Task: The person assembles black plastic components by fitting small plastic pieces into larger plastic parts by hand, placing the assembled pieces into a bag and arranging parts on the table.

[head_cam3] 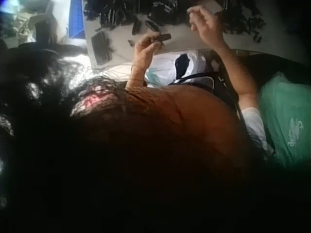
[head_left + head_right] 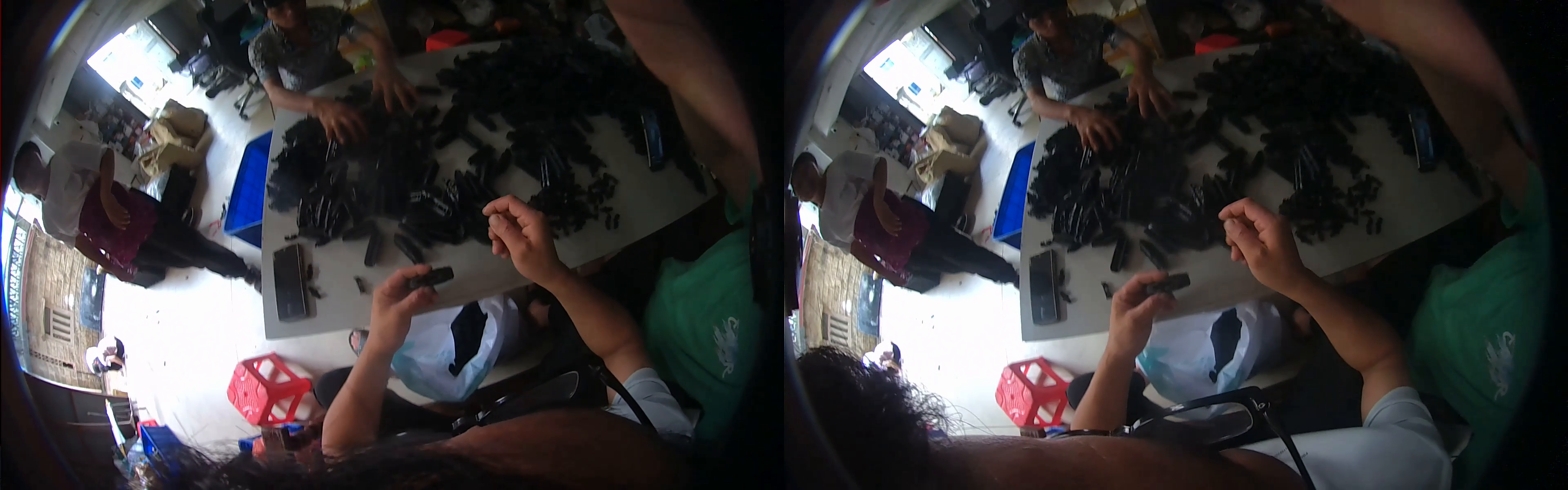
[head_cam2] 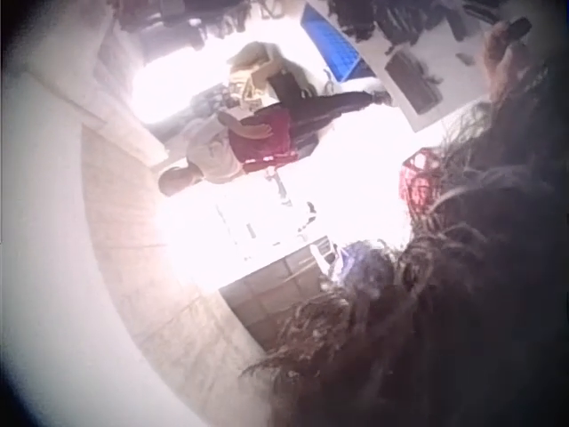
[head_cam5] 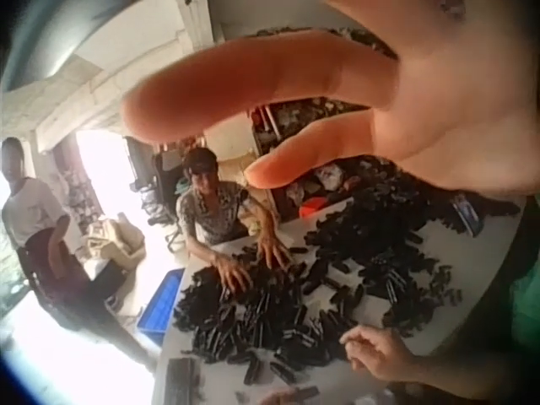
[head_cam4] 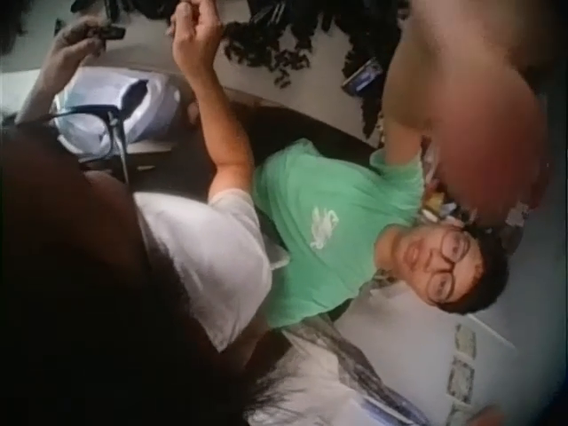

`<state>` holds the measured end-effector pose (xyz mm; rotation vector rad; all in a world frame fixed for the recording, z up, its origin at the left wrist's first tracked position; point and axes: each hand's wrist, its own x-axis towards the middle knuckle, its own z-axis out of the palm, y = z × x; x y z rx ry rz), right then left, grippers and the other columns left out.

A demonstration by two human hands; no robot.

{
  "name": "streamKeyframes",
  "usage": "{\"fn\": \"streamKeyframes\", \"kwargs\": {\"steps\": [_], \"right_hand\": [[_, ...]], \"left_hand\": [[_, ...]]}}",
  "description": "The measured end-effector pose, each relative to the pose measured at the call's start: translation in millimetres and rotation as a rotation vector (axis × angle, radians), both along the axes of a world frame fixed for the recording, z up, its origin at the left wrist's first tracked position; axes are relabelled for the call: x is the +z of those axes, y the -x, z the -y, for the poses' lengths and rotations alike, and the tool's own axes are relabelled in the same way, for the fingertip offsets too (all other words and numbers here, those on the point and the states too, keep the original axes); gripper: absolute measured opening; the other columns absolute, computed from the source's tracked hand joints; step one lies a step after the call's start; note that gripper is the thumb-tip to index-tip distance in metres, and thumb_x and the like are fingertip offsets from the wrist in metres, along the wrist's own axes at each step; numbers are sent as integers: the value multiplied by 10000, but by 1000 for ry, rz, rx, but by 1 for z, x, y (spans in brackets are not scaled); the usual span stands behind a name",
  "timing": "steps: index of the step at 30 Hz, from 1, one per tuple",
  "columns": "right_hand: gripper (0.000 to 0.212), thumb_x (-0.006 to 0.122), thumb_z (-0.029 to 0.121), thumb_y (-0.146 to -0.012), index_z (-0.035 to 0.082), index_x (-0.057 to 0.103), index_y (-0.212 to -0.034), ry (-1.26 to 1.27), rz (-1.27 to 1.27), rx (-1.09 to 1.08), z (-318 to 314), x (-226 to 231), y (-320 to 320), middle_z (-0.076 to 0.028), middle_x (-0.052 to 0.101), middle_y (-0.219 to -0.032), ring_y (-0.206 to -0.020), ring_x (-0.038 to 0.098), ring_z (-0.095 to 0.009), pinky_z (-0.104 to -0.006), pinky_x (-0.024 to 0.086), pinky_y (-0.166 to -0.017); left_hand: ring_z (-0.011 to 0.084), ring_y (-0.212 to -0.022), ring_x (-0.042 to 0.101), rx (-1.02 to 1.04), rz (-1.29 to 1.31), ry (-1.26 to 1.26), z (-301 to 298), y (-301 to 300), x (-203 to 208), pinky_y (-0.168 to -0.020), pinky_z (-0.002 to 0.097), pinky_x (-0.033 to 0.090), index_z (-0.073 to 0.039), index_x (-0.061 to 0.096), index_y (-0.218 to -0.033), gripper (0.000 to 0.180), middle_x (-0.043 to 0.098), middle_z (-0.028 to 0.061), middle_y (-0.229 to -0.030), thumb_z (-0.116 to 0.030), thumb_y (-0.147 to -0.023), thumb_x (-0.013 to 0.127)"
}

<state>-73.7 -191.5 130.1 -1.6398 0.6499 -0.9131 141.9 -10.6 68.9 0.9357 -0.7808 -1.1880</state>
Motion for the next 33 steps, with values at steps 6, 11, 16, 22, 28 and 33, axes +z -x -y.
{"fn": "streamKeyframes", "kwargs": {"steps": [6,11,16,22,28,33], "right_hand": [[204,678,197,-1049,5,679,-1116,-451,29,360,-24,3,-5,-83,753,-887,-715,729,-123,-250,569,-589],[237,712,160,-1016,-25,678,-1161,-406,-69,423,-34,0,-5,-116,776,-936,-767,759,-148,-255,593,-618],[159,702,78,-1004,-8,715,-1137,-22,-154,299,-44,-6,-5,-79,759,-890,-702,715,-116,-240,560,-615],[146,777,104,-956,7,752,-1062,452,-145,207,-42,-5,-5,-92,757,-882,-706,733,-156,-287,579,-598],[175,825,76,-882,18,750,-1029,669,-149,161,-43,-9,-10,-87,731,-919,-731,746,-192,-308,599,-608],[186,830,18,-830,27,725,-983,974,-139,113,-46,-9,-12,-82,710,-965,-720,738,-203,-320,594,-594]], "left_hand": [[135,-972,709,36,38,-85,8,15,9,-934,313,580,0,659,-1329,356,735,59,-1084,-36,-981,722],[118,-972,682,-7,146,-83,3,14,0,-888,283,559,13,641,-1353,366,719,56,-1089,-70,-1006,726],[113,-905,657,-15,70,-50,3,18,-1,-848,274,547,18,645,-1346,384,722,48,-1058,-91,-992,744],[120,-917,673,-47,47,-74,6,15,-1,-843,269,547,11,642,-1351,408,726,52,-1063,-107,-977,755],[115,-924,680,-33,26,-52,5,12,1,-839,263,547,10,641,-1353,406,730,56,-1061,-99,-977,748],[108,-940,686,-7,86,-106,6,14,4,-844,265,554,2,646,-1349,386,731,52,-1069,-78,-982,737]]}}
